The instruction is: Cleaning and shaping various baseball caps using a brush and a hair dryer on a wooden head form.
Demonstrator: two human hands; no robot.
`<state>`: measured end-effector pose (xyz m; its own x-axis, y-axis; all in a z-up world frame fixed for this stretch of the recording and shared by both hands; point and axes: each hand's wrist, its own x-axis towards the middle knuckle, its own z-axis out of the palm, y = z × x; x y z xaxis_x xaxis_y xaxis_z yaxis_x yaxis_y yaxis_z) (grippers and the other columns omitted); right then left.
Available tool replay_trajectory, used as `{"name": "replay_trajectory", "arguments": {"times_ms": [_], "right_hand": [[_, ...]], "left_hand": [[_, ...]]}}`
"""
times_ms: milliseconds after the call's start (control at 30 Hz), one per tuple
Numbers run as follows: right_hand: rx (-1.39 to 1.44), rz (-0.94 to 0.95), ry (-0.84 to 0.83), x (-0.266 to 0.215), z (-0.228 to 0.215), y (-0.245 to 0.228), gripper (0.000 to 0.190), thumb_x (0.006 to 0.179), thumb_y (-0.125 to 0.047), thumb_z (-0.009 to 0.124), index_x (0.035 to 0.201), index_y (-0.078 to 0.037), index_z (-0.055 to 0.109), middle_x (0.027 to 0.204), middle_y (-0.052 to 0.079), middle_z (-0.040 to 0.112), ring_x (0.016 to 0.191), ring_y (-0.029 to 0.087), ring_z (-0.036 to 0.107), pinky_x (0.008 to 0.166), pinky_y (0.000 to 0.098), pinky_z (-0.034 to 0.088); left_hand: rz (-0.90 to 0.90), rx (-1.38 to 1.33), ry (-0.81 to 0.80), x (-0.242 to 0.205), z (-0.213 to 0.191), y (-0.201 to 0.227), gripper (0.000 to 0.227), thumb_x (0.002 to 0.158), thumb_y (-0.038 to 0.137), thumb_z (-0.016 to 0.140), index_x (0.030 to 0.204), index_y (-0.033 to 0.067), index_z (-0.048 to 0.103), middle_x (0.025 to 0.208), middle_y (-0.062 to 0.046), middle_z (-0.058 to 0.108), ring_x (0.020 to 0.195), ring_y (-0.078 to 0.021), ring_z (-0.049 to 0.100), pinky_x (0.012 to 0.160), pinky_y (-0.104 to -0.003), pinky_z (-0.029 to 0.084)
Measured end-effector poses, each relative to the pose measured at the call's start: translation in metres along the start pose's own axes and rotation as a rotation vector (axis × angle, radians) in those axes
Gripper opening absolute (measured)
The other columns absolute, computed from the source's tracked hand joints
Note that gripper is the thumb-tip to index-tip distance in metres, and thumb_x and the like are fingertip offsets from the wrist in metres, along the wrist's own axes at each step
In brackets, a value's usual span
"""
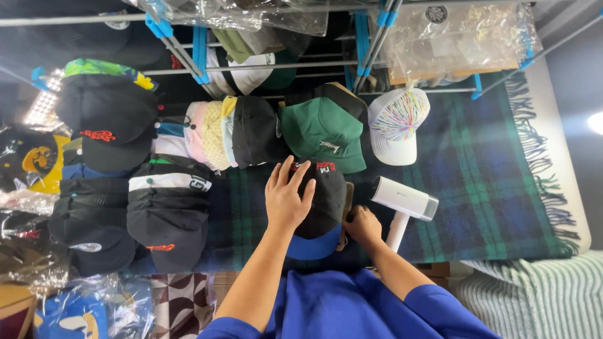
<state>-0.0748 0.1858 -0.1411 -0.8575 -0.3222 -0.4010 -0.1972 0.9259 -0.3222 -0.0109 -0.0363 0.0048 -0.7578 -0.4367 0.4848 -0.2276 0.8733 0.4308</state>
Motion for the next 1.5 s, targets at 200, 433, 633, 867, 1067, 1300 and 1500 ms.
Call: {"name": "replay_trajectory", "arguments": {"times_ms": [200,433,633,867,1067,1300,1500], "right_hand": [[0.508,0.188,-0.23,0.059,0.004,0.034,0.057,0.073,-0.048,0.081,0.103,0.0,0.072,0.088,0.026,0.073,0.089,0.044,0.073,0.076,0.0535,0.06],[0.526,-0.271,0.005,0.011,-0.172,-0.063,0.051,0.087,-0.023,0.071,0.132,-0.003,0.057,0.096,0.03,0.071,0.098,0.048,0.07,0.085,0.0593,0.054],[0.087,-1.081,0.304,0.011,-0.187,-0.081,0.027,0.081,-0.001,0.064,0.097,-0.018,0.078,0.093,-0.001,0.073,0.09,0.026,0.071,0.081,0.0399,0.058],[-0.167,-1.182,0.506,0.055,-0.177,-0.083,0.058,0.078,-0.001,0.052,0.128,-0.028,0.063,0.098,0.001,0.054,0.074,0.026,0.059,0.066,0.0372,0.051],[-0.372,-1.066,0.385,0.05,-0.206,-0.121,0.028,0.08,-0.011,0.052,0.098,-0.029,0.064,0.093,-0.006,0.054,0.072,0.026,0.06,0.062,0.0406,0.049],[-0.777,-1.164,0.162,0.034,-0.235,-0.199,0.021,0.081,-0.021,0.065,0.098,-0.031,0.058,0.093,-0.002,0.055,0.081,0.027,0.067,0.065,0.0405,0.055],[-0.686,-1.605,0.143,0.021,-0.155,-0.221,0.016,0.077,-0.02,0.062,0.082,-0.035,0.06,0.079,-0.003,0.054,0.062,0.028,0.06,0.051,0.047,0.046]], "left_hand": [[-0.138,0.003,0.023,-0.005,0.001,0.003,0.043,0.095,0.045,0.063,0.133,0.028,0.069,0.131,-0.012,0.065,0.117,-0.0348,0.065,0.098,-0.043,0.054],[-0.489,-0.168,-0.145,-0.005,-0.013,0.008,0.045,0.101,0.042,0.05,0.143,0.0284,0.059,0.137,-0.01,0.06,0.126,-0.0325,0.059,0.102,-0.047,0.052],[-0.53,-0.269,-0.069,-0.011,-0.008,0.003,0.041,0.108,0.031,0.039,0.141,0.0161,0.058,0.132,-0.017,0.062,0.122,-0.0379,0.06,0.104,-0.047,0.05],[-0.635,-0.415,-0.144,-0.007,-0.012,-0.011,0.043,0.107,0.035,0.04,0.144,0.0181,0.056,0.14,-0.013,0.058,0.129,-0.0349,0.055,0.112,-0.046,0.042],[-0.793,-0.66,-0.278,-0.041,-0.027,-0.022,0.053,0.109,0.048,0.029,0.155,0.0238,0.042,0.156,-0.012,0.044,0.141,-0.0368,0.044,0.119,-0.05,0.034],[-0.817,-0.754,-0.427,-0.07,-0.03,-0.048,0.051,0.111,0.039,0.03,0.161,0.0276,0.033,0.159,-0.018,0.04,0.146,-0.0389,0.038,0.122,-0.05,0.03],[-0.914,-0.636,-0.604,-0.087,-0.031,-0.069,0.053,0.099,0.022,0.052,0.152,0.0172,0.046,0.138,-0.018,0.063,0.128,-0.0336,0.06,0.109,-0.047,0.05]]}}
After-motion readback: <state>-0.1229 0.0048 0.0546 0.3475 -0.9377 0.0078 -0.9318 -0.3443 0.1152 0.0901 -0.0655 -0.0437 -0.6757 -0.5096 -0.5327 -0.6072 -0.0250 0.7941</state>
